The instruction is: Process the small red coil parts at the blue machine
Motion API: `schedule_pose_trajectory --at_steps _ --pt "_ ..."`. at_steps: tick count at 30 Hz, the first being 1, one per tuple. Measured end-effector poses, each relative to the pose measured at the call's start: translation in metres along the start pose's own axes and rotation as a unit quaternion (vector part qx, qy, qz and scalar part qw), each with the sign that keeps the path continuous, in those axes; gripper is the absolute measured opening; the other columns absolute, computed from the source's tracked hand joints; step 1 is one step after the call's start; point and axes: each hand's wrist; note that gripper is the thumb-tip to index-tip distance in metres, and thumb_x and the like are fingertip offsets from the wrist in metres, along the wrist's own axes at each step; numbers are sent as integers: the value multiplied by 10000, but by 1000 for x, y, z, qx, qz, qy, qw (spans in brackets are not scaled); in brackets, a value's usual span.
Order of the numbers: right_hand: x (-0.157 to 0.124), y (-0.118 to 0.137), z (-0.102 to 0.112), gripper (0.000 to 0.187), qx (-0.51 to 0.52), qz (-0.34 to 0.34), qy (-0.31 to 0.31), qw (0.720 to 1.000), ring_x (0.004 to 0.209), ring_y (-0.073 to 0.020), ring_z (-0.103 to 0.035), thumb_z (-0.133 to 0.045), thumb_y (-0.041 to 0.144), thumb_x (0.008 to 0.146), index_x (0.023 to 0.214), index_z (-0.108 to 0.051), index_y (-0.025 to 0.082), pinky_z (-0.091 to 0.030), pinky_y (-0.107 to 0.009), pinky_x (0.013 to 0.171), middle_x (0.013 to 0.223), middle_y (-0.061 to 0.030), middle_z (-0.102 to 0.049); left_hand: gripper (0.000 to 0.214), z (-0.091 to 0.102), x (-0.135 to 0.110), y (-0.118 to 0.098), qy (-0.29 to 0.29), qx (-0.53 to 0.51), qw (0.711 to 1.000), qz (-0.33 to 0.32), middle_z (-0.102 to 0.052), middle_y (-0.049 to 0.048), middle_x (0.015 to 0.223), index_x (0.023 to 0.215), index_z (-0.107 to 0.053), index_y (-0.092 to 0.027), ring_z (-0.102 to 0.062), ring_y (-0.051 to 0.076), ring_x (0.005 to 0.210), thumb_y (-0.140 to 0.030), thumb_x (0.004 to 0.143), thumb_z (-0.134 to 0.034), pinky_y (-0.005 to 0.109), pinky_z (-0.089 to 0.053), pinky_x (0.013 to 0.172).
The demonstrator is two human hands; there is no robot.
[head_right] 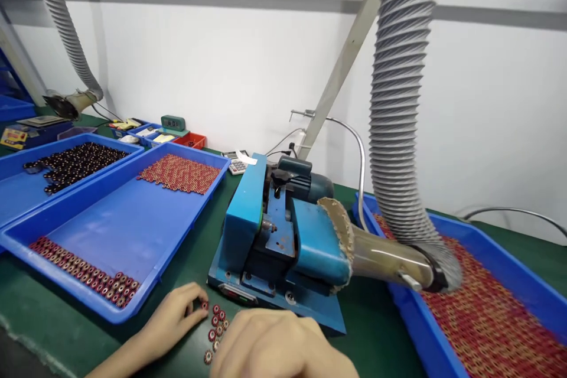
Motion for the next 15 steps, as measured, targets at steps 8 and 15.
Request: schedule_pose_trajectory --at_steps 8,15 --pt "23 0 -5 417 -37 52 -107 992 651 -226 -600 -576 587 927 1078 -726 228 -534 -317 611 716 -46 -609 351 48 -4 -125 20 -427 884 -188 -704 69 862 990 -710 -163 -670 138 734 -459 801 -723 215 -507 688" --pt "18 -8 17 313 -94 21 -94 991 1097 -247 -589 -575 577 955 1125 -730 365 -428 -293 987 1114 -13 -676 417 49 26 -159 91 -566 793 -205 -684 30 666 881 -731 -110 -631 79 580 -423 648 -880 149 -465 579"
Point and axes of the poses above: each hand's wrist, its own x-axis towards the middle knuckle, its own z-axis out of the back of the hand, y = z × x
